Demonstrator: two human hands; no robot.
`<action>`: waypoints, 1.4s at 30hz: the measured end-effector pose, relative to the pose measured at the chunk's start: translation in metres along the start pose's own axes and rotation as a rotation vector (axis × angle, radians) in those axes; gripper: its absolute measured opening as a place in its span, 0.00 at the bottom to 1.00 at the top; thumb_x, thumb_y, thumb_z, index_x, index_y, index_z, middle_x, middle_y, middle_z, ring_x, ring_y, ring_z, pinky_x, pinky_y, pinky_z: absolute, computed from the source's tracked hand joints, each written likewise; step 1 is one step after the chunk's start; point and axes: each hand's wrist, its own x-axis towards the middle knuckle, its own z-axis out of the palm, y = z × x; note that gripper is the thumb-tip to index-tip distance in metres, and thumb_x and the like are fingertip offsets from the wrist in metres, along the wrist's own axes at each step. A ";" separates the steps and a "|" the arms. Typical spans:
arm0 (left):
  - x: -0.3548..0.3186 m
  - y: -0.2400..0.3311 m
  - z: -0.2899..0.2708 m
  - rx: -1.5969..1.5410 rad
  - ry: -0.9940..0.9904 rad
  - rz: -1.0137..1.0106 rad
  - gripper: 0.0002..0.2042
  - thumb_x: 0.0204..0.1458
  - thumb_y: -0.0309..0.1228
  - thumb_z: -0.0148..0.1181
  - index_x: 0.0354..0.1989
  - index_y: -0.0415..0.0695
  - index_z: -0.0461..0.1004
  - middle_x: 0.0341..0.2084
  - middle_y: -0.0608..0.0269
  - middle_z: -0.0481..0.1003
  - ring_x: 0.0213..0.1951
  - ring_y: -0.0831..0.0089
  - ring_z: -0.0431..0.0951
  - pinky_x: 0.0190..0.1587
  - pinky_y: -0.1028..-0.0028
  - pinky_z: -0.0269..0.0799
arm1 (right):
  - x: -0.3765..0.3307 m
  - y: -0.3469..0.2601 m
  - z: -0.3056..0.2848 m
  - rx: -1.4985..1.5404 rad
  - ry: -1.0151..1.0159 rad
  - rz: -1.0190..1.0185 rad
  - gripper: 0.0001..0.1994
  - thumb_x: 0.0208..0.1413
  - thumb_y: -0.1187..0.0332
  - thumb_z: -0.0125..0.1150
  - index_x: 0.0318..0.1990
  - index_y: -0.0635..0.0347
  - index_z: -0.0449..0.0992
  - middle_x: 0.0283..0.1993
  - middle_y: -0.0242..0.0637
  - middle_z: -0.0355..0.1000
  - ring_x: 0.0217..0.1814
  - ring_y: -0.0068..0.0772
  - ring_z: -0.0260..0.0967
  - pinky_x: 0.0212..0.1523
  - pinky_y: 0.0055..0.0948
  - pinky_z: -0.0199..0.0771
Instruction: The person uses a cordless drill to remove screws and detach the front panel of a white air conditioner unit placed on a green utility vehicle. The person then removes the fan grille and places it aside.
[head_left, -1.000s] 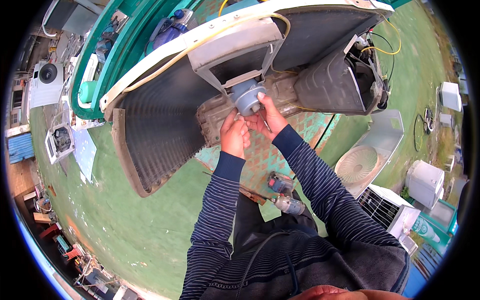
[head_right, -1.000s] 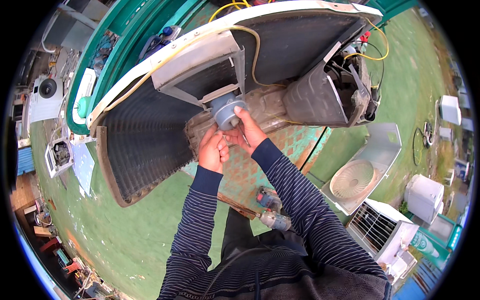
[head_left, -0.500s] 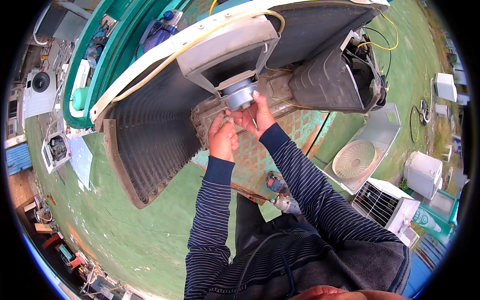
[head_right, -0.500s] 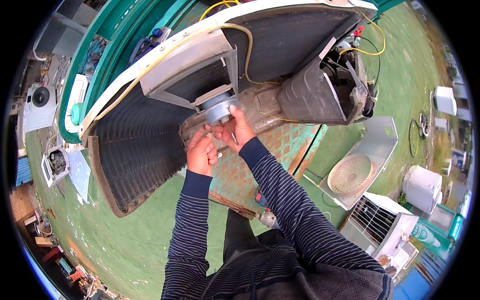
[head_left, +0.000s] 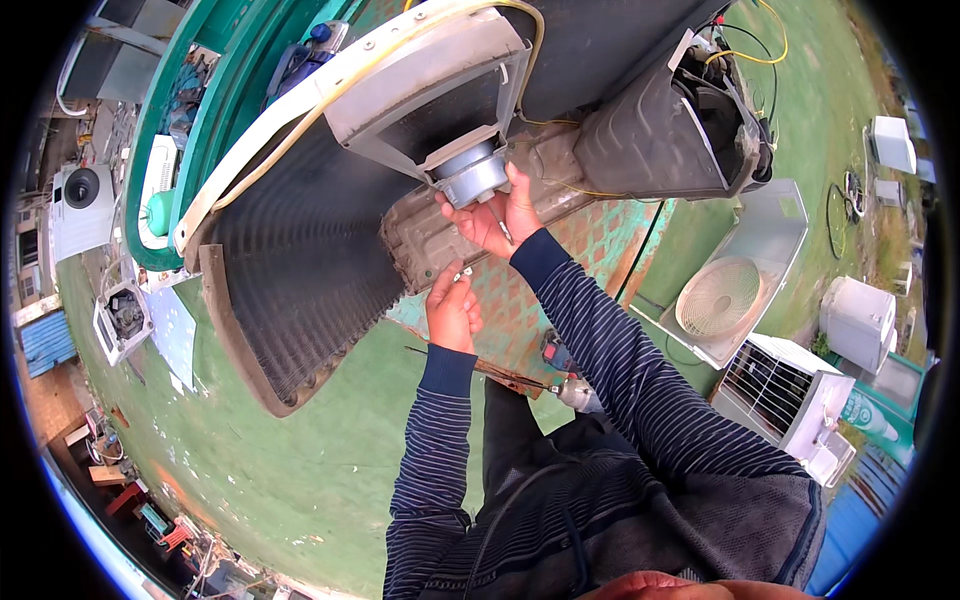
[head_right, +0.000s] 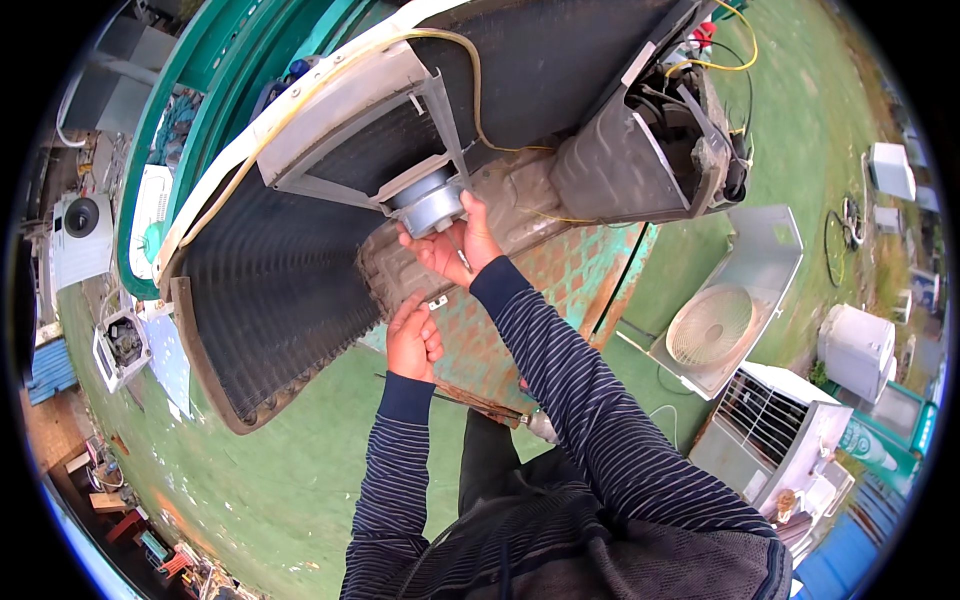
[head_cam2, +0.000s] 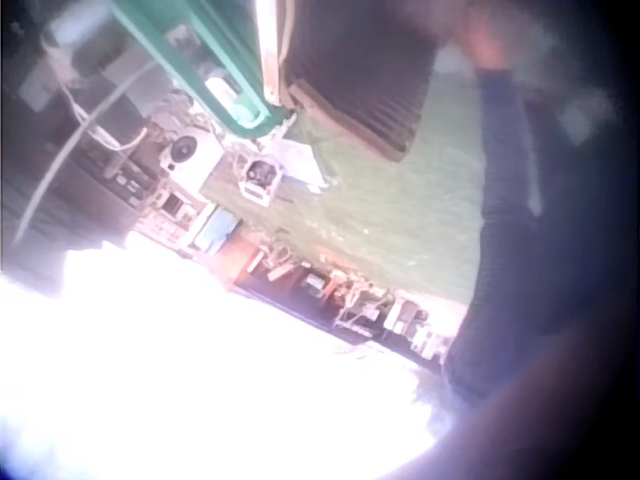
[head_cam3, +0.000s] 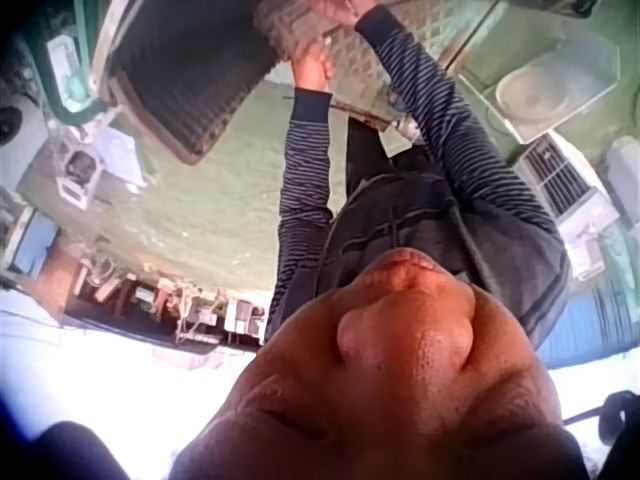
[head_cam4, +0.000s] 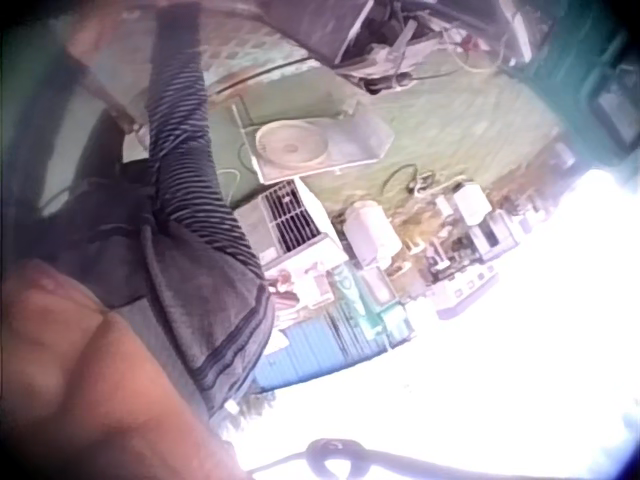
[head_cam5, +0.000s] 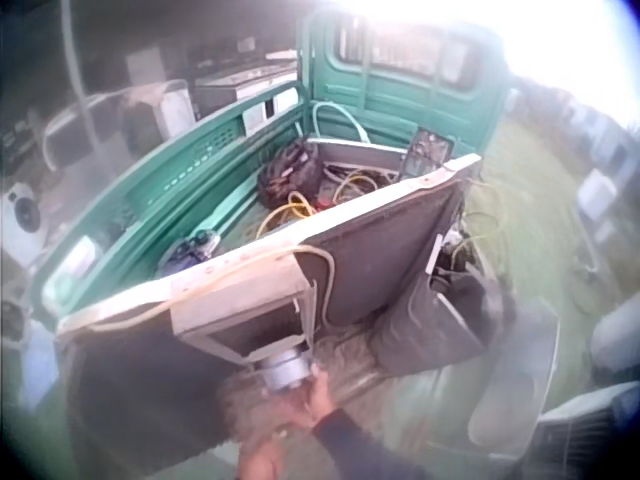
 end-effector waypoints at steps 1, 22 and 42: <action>-0.002 -0.003 -0.003 0.008 0.008 -0.007 0.23 0.60 0.28 0.51 0.65 0.41 0.62 0.17 0.76 0.58 0.16 0.86 0.55 0.16 0.81 0.48 | -0.004 -0.002 0.007 -0.039 0.022 0.001 0.50 0.51 0.28 0.53 0.66 0.66 0.57 0.59 0.53 0.67 0.53 0.45 0.75 0.39 0.29 0.79; -0.056 -0.036 -0.030 0.028 -0.016 -0.055 0.20 0.62 0.28 0.49 0.63 0.41 0.65 0.19 0.74 0.59 0.17 0.84 0.58 0.17 0.81 0.52 | -0.024 -0.010 0.006 -0.313 0.181 0.066 0.55 0.49 0.20 0.39 0.67 0.65 0.55 0.57 0.49 0.68 0.56 0.41 0.72 0.46 0.36 0.78; -0.105 -0.130 -0.222 0.134 -0.342 -0.348 0.10 0.63 0.27 0.52 0.48 0.38 0.74 0.31 0.63 0.77 0.26 0.78 0.78 0.30 0.75 0.79 | -0.250 0.151 0.073 -0.854 0.588 -0.045 0.20 0.67 0.55 0.52 0.57 0.61 0.70 0.43 0.36 0.77 0.38 0.25 0.75 0.36 0.23 0.72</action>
